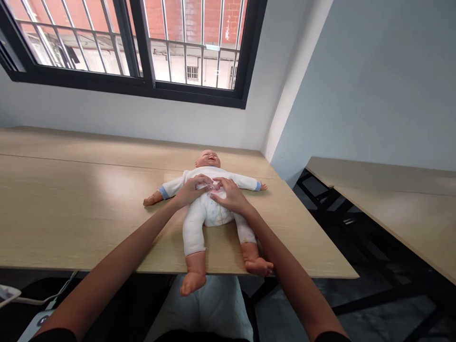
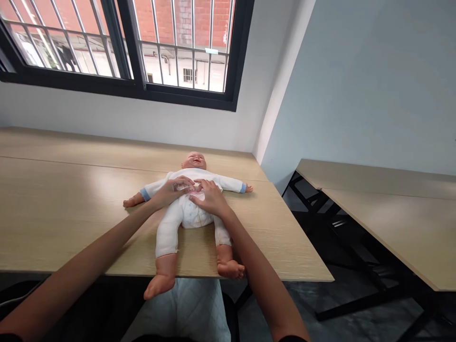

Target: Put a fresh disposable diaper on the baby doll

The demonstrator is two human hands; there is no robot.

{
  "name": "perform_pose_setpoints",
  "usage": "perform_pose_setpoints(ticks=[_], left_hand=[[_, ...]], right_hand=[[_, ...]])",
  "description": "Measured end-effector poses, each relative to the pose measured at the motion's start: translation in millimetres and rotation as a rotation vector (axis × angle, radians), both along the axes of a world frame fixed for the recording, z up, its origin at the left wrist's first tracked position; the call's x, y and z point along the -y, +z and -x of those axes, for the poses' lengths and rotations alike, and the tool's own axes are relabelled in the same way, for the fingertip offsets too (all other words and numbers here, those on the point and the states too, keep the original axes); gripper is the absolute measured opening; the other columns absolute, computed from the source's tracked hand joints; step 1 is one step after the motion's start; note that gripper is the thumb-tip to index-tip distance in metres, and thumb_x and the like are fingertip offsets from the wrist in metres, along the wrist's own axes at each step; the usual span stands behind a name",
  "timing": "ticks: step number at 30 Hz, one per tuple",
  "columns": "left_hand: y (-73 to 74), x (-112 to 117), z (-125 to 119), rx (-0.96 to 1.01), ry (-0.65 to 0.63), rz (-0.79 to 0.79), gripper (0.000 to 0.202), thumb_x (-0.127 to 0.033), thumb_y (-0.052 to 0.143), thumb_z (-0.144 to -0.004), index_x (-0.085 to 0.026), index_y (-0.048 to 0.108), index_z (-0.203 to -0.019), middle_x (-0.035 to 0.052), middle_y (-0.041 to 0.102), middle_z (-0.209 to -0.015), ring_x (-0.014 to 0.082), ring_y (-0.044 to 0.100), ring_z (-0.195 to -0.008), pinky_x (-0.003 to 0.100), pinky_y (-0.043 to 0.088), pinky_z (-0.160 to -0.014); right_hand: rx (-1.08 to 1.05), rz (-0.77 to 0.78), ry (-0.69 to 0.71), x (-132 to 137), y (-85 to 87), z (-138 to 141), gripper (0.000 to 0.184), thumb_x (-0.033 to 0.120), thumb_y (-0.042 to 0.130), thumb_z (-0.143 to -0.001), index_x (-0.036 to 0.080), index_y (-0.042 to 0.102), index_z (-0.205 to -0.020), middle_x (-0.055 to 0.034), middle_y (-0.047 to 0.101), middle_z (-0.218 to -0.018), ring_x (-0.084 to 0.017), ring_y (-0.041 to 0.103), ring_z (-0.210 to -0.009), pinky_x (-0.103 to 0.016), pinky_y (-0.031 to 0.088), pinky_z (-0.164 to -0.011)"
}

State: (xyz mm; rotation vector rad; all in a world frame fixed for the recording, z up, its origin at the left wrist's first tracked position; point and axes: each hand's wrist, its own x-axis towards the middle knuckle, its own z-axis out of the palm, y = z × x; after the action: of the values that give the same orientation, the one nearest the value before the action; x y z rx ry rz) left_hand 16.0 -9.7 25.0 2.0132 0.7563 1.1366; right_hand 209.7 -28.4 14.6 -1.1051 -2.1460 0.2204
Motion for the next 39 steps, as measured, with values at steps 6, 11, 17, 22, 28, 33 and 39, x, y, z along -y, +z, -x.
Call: perform_pose_setpoints(ticks=[6,11,17,22,28,33,39], left_hand=[[-7.2,-5.0,1.5,0.000,0.065,-0.053,0.037,-0.054,0.067,-0.078,-0.018,0.073,-0.084,0.0112,0.062,-0.106,0.0266,0.057,-0.107,0.041,0.042,-0.101],[-4.2,-4.6,5.0,-0.006,-0.024,-0.035,0.040,-0.059,0.071,-0.075,-0.020,0.074,-0.085,0.0108,0.062,-0.110,0.0258,0.058,-0.106,0.041,0.043,-0.102],[-5.0,-5.3,4.5,0.023,-0.084,0.061,0.039,-0.057,0.075,-0.072,-0.020,0.075,-0.085,0.0114,0.062,-0.113,0.0275,0.057,-0.109,0.041,0.044,-0.100],[-16.6,-15.0,-0.1,0.014,-0.018,0.082,0.042,-0.060,0.075,-0.069,-0.020,0.074,-0.080,0.0106,0.062,-0.107,0.0277,0.055,-0.108,0.042,0.043,-0.099],[-19.6,-17.3,-2.9,-0.051,0.055,-0.041,0.033,-0.051,0.072,-0.073,-0.020,0.068,-0.086,0.0082,0.060,-0.106,0.0270,0.053,-0.109,0.043,0.036,-0.104],[-19.7,-13.8,-3.1,-0.043,0.224,-0.073,0.040,-0.042,0.078,-0.068,-0.020,0.056,-0.093,0.0063,0.058,-0.100,0.0267,0.051,-0.103,0.042,0.040,-0.096],[-16.8,-7.8,-2.3,-0.056,0.187,-0.128,0.030,-0.047,0.073,-0.073,-0.019,0.061,-0.071,0.0079,0.059,-0.105,0.0268,0.051,-0.107,0.041,0.036,-0.101]], right_hand=[[-0.074,0.001,0.029,1.8,-1.0,0.8,0.039,0.034,0.068,-0.083,0.019,0.056,-0.116,-0.0041,0.064,-0.098,-0.023,0.054,-0.102,-0.040,0.041,-0.096],[-0.067,-0.042,0.036,2.1,-1.7,1.4,0.037,0.035,0.068,-0.084,0.018,0.058,-0.115,-0.0046,0.063,-0.094,-0.023,0.055,-0.097,-0.040,0.043,-0.093],[-0.059,-0.078,0.040,2.2,-2.2,3.2,0.033,0.033,0.068,-0.083,0.018,0.058,-0.110,-0.0050,0.064,-0.097,-0.023,0.056,-0.098,-0.039,0.042,-0.092],[0.049,-0.060,-0.019,3.4,-1.5,5.9,0.038,0.031,0.069,-0.082,0.019,0.057,-0.116,-0.0070,0.063,-0.114,-0.026,0.054,-0.105,-0.041,0.040,-0.093],[0.019,-0.043,-0.019,6.2,1.0,7.1,0.045,0.027,0.071,-0.080,0.020,0.055,-0.121,-0.0049,0.064,-0.105,-0.025,0.053,-0.100,-0.040,0.041,-0.092],[-0.013,-0.069,-0.001,7.3,-0.2,6.2,0.044,0.028,0.069,-0.081,0.019,0.054,-0.122,-0.0053,0.062,-0.101,-0.023,0.054,-0.098,-0.039,0.042,-0.093],[-0.051,-0.087,0.008,6.5,-2.1,4.0,0.028,0.032,0.069,-0.082,0.018,0.056,-0.102,-0.0069,0.060,-0.104,-0.023,0.055,-0.102,-0.040,0.044,-0.093]])
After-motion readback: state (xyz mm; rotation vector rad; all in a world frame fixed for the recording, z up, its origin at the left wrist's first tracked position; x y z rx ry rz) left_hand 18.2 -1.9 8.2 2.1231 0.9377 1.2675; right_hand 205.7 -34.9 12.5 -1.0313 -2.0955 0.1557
